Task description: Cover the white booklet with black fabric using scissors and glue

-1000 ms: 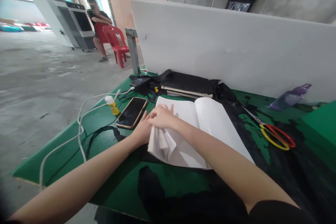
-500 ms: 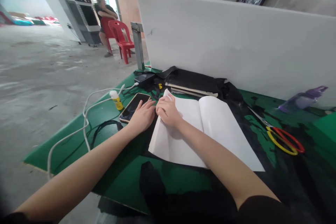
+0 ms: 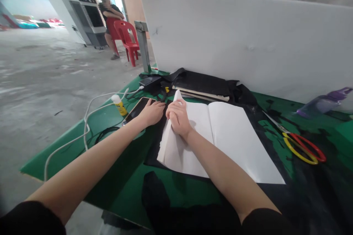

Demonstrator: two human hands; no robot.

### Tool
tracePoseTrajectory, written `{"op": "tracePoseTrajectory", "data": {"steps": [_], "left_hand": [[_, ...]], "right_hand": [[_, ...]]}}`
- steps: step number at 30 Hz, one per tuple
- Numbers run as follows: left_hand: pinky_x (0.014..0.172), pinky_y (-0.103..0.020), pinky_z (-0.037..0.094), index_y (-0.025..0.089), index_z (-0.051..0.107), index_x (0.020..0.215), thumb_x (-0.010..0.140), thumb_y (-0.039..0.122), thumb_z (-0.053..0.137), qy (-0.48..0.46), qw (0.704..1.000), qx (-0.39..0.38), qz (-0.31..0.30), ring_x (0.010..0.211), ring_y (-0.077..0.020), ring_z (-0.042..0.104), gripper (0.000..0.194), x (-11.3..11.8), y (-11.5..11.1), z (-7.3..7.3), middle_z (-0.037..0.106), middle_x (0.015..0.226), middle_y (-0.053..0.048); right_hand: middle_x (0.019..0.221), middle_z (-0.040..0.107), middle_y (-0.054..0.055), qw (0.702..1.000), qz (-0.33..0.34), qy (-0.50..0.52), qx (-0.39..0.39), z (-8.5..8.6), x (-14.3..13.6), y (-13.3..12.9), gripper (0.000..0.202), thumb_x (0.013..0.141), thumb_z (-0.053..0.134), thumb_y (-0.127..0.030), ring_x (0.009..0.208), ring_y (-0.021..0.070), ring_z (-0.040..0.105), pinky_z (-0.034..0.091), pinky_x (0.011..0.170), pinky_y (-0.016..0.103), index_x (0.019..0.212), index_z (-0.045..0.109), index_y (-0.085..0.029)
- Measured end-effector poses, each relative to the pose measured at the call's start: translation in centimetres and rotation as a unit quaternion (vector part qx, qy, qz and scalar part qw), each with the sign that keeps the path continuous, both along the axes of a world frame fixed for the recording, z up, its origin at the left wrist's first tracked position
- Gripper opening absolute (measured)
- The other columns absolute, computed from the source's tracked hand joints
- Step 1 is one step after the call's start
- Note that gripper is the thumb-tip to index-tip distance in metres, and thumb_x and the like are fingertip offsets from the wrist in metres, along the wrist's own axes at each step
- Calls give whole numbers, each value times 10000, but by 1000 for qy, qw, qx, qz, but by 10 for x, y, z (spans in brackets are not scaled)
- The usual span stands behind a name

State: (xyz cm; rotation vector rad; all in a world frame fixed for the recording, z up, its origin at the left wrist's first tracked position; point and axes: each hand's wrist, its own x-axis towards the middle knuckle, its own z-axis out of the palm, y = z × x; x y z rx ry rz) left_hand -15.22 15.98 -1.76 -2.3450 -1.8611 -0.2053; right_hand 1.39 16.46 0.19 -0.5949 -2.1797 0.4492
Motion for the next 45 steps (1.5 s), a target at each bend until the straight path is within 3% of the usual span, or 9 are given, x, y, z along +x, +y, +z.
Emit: {"op": "tracePoseTrajectory", "data": {"steps": [7, 14, 19, 24, 28, 32, 36, 41, 45], "left_hand": [[1090, -542, 196, 142, 650, 1083, 883, 119, 331, 17, 999, 30, 36, 1128, -266, 492, 377, -1, 18, 2, 625, 1105, -137], [1092, -527, 196, 86, 680, 984, 868, 98, 339, 26, 991, 69, 109, 1102, -284, 493, 360, -10, 25, 0, 617, 1037, -175], [1052, -483, 295, 67, 550, 1208, 860, 87, 351, 11, 988, 100, 116, 1197, -297, 446, 401, -12, 4, 15, 543, 1226, -193], [1069, -416, 316, 34, 467, 1271, 847, 108, 386, -36, 998, 44, 24, 1285, -276, 399, 438, 0, -25, 22, 479, 1340, -187], [1101, -436, 278, 10, 394, 1336, 894, 160, 350, -60, 998, -34, 12, 1369, -284, 290, 469, 14, -49, 16, 393, 1429, -194], [1121, -506, 206, 36, 357, 1380, 953, 419, 319, -47, 998, 1, -38, 1396, -310, 215, 575, 36, -88, 13, 319, 1476, -195], [1135, -488, 195, 151, 311, 1432, 935, 579, 252, -12, 982, -32, -185, 1414, -275, 171, 658, 55, -132, 15, 288, 1508, -113], [1128, -462, 229, 174, 199, 1476, 938, 559, 294, 38, 974, -24, -221, 1414, -263, 173, 669, 59, -148, 6, 216, 1533, -90], [1121, -456, 251, 163, 231, 1467, 942, 533, 319, 80, 971, 10, -225, 1410, -267, 191, 649, 57, -141, -3, 230, 1528, -94]], "right_hand": [[650, 533, 3, 1000, 18, 16, 17, -2, -5, 0, 309, 864, 248, -199, 793, 166, 544, 229, 1041, 410, 593, 396, -219], [743, 630, -4, 994, 68, -85, 29, -4, -13, 0, 253, 823, 343, -180, 910, 167, 538, 150, 1081, 410, 660, 532, -222], [919, 656, 33, 992, 66, -99, 50, -7, -18, 0, 180, 783, 419, -167, 922, 179, 544, 230, 1040, 394, 836, 587, -201], [656, 554, 38, 985, 14, -98, 145, -15, -20, 1, 174, 772, 380, -143, 700, 183, 481, 378, 789, 344, 652, 492, -201], [639, 555, 20, 976, 0, -101, 194, 1, -10, -13, 187, 789, 375, -142, 664, 160, 478, 379, 784, 330, 645, 476, -204], [739, 618, 20, 977, -36, -146, 149, 41, 29, -38, 180, 845, 399, -162, 750, 153, 542, 354, 914, 357, 753, 553, -185], [868, 665, 32, 967, -113, -198, 112, 64, 98, -44, 140, 852, 451, -211, 875, 184, 593, 297, 1017, 425, 860, 589, -184], [1065, 652, 95, 922, -329, -186, -85, 51, 196, -22, 320, 870, 437, -427, 1012, 254, 591, 453, 858, 398, 1029, 586, -194], [1175, 620, 110, 870, -392, -196, -226, 29, 249, -16, 448, 870, 399, -535, 1077, 283, 581, 457, 897, 430, 1122, 555, -199]]}}
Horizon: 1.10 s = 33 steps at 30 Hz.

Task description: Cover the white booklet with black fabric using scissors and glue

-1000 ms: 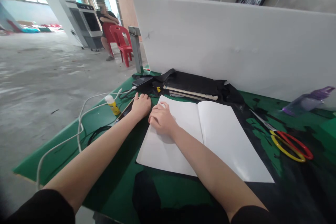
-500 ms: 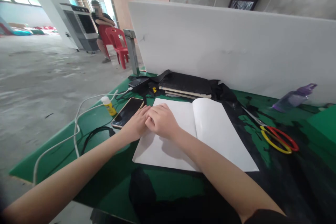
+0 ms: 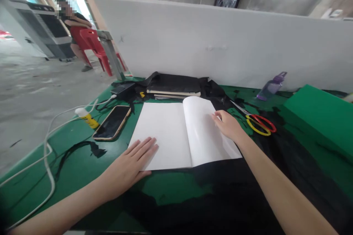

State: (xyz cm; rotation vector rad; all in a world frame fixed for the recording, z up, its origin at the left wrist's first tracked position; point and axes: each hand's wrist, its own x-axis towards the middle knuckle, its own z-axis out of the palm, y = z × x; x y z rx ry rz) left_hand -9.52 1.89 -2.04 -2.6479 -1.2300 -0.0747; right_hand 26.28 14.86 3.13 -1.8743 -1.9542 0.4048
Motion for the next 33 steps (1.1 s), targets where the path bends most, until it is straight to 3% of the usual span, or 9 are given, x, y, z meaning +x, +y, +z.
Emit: {"op": "tracePoseTrajectory", "data": {"steps": [8, 12, 15, 18, 22, 26, 28, 30, 33], "left_hand": [[1125, -457, 243, 172, 230, 1470, 947, 513, 331, 12, 1000, 18, -22, 1413, -261, 181, 632, -6, 4, -4, 228, 1529, -92], [1137, -446, 230, 188, 167, 1486, 937, 538, 337, -16, 1000, -19, -18, 1418, -244, 171, 673, -7, 3, 0, 198, 1541, -64], [1122, -445, 267, 208, 190, 1480, 917, 569, 360, -38, 996, -79, -8, 1402, -251, 222, 690, -6, 5, 14, 228, 1535, -55], [1071, -389, 357, 203, 313, 1430, 954, 508, 303, -74, 990, -121, 25, 1347, -222, 344, 566, 1, 16, 34, 376, 1470, -60], [1089, -427, 319, 143, 362, 1399, 947, 548, 275, -95, 990, -82, 61, 1344, -251, 342, 613, 23, 50, 44, 410, 1441, -112], [1110, -443, 266, 75, 351, 1401, 958, 506, 279, -84, 992, -68, 60, 1383, -274, 266, 622, 54, 93, 31, 336, 1476, -165], [1110, -442, 260, 65, 380, 1379, 973, 387, 281, -93, 991, -74, 63, 1395, -267, 237, 527, 68, 110, 22, 327, 1479, -166], [1106, -452, 260, 64, 374, 1378, 963, 306, 291, -111, 988, -75, 76, 1397, -262, 232, 488, 77, 122, 14, 332, 1477, -166], [1114, -448, 250, 70, 333, 1404, 949, 278, 298, -138, 984, -66, 94, 1392, -245, 253, 502, 81, 131, 3, 331, 1481, -149]], "right_hand": [[1327, 527, 128, 999, 4, 12, -35, -13, 40, -11, 593, 851, 412, -610, 1208, 282, 506, 397, 1022, 450, 1263, 476, -187], [1443, 395, 126, 999, 11, 34, 18, -8, 42, -27, 681, 848, 415, -628, 1317, 286, 388, 335, 1079, 483, 1374, 342, -201], [1484, 334, 90, 993, 58, 67, 71, 8, 29, -49, 655, 874, 408, -592, 1362, 275, 317, 311, 1095, 489, 1418, 252, -261], [1497, 312, 71, 990, 105, 56, 79, 29, 7, -65, 641, 878, 419, -578, 1379, 289, 276, 259, 1110, 525, 1422, 243, -289], [1491, 324, 77, 981, 172, 59, 73, 43, -32, -56, 610, 901, 380, -559, 1367, 280, 303, 201, 1119, 551, 1421, 251, -267], [1483, 340, 101, 965, 238, 76, 80, 27, -76, -21, 582, 942, 272, -497, 1362, 225, 324, 248, 1119, 471, 1444, 220, -206], [1476, 357, 96, 963, 259, 6, 75, 12, -92, -5, 576, 935, 281, -494, 1366, 233, 314, 190, 1138, 475, 1432, 289, -204], [1493, 329, 98, 956, 280, -64, 62, -5, -102, 6, 588, 931, 261, -509, 1397, 239, 247, 128, 1152, 478, 1412, 358, -185], [1519, 248, 141, 957, 262, -116, 35, -27, -101, 10, 720, 912, 229, -585, 1420, 257, 171, 105, 1153, 472, 1437, 320, -101]]}}
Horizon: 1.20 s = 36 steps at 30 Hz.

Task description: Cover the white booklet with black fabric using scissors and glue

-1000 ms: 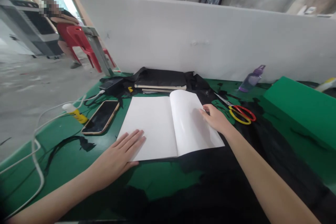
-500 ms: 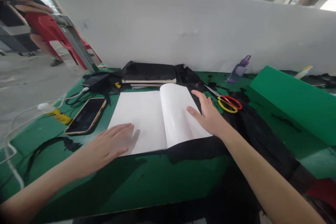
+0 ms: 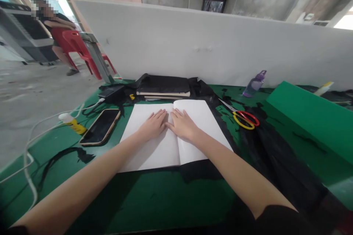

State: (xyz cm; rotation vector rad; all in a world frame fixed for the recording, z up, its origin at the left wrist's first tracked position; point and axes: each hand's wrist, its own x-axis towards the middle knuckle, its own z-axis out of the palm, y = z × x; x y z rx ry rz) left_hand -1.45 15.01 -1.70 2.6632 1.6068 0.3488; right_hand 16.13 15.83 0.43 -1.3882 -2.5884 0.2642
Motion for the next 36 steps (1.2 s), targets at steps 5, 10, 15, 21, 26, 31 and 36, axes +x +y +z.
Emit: {"op": "tracePoseTrajectory", "data": {"steps": [5, 10, 15, 21, 26, 31, 36], "left_hand": [[1118, -448, 241, 130, 344, 1413, 961, 392, 265, -6, 1000, 24, 1, 1389, -244, 259, 528, -4, 2, -11, 325, 1494, -100], [1122, -440, 233, 133, 353, 1409, 967, 407, 242, -3, 1000, 29, -1, 1390, -238, 256, 532, -5, 2, -13, 321, 1496, -102], [1122, -442, 234, 142, 350, 1413, 964, 423, 242, -1, 1000, 26, -3, 1391, -241, 255, 540, -7, 3, -13, 324, 1494, -104], [1114, -456, 241, 160, 365, 1405, 960, 410, 255, -9, 999, 34, -11, 1385, -245, 268, 523, -12, 4, -14, 343, 1484, -106], [1114, -439, 245, 174, 375, 1400, 954, 413, 280, -8, 999, 41, -14, 1381, -235, 282, 515, -17, 5, -16, 352, 1481, -94], [1121, -425, 238, 155, 376, 1401, 957, 419, 274, 3, 999, 39, -12, 1383, -229, 277, 526, -21, 5, -15, 342, 1486, -93], [1122, -421, 239, 160, 377, 1400, 959, 421, 274, 10, 999, 42, -15, 1383, -225, 279, 523, -23, 4, -15, 347, 1484, -90]], "right_hand": [[1550, 60, 157, 998, -38, 28, -38, -24, 9, -6, 880, 877, 153, -676, 1438, 232, 49, 107, 1161, 414, 1479, 116, -35], [1541, 104, 178, 997, -42, 58, -37, -36, 9, -3, 870, 880, 145, -672, 1432, 247, 104, 140, 1149, 444, 1482, 113, -44], [1538, 129, 179, 997, -42, 53, -28, -39, 7, -2, 849, 890, 144, -652, 1428, 253, 128, 143, 1150, 444, 1477, 147, -40], [1540, 138, 168, 997, -47, 51, -18, -39, 1, -3, 824, 897, 131, -632, 1430, 240, 126, 148, 1150, 435, 1480, 135, -49], [1540, 140, 168, 997, -54, 51, -10, -40, -4, -6, 839, 893, 114, -641, 1431, 232, 125, 146, 1153, 423, 1477, 144, -39], [1542, 140, 160, 997, -54, 56, -13, -41, -7, -6, 835, 890, 120, -644, 1432, 234, 116, 142, 1153, 426, 1481, 136, -55], [1541, 134, 165, 997, -56, 55, -14, -41, -10, -7, 836, 892, 114, -639, 1432, 235, 111, 138, 1153, 430, 1477, 141, -41]]}}
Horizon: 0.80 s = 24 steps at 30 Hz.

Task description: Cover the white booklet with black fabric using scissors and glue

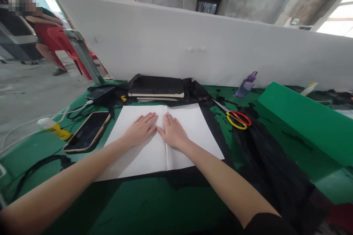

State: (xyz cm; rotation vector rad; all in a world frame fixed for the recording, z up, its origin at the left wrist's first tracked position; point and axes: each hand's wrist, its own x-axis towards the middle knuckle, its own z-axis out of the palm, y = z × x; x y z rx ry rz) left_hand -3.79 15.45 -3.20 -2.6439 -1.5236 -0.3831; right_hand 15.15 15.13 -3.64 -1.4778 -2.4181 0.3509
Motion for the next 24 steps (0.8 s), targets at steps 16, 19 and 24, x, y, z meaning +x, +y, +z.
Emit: {"op": "tracePoseTrajectory", "data": {"steps": [16, 19, 24], "left_hand": [[1128, -422, 226, 148, 364, 1410, 965, 416, 268, 2, 1000, -11, 5, 1388, -222, 263, 528, -10, -9, 5, 336, 1490, -88], [1129, -425, 224, 152, 354, 1417, 967, 419, 258, 1, 1000, -13, 4, 1390, -222, 258, 531, -11, -9, 5, 328, 1495, -82], [1131, -429, 219, 152, 349, 1420, 966, 422, 259, 4, 1000, -17, 3, 1393, -226, 252, 536, -14, -9, 5, 318, 1499, -83]], "right_hand": [[1542, 116, 166, 1000, -7, -10, -4, 1, -13, -6, 830, 899, 119, -621, 1432, 233, 114, 125, 1157, 418, 1476, 125, -24], [1541, 116, 172, 1000, -8, -12, -5, 2, -14, -6, 831, 902, 122, -614, 1432, 233, 115, 120, 1159, 409, 1473, 129, -10], [1540, 117, 173, 1000, -13, -20, -2, 4, -18, -9, 829, 907, 132, -604, 1430, 241, 126, 120, 1157, 404, 1470, 122, 5]]}}
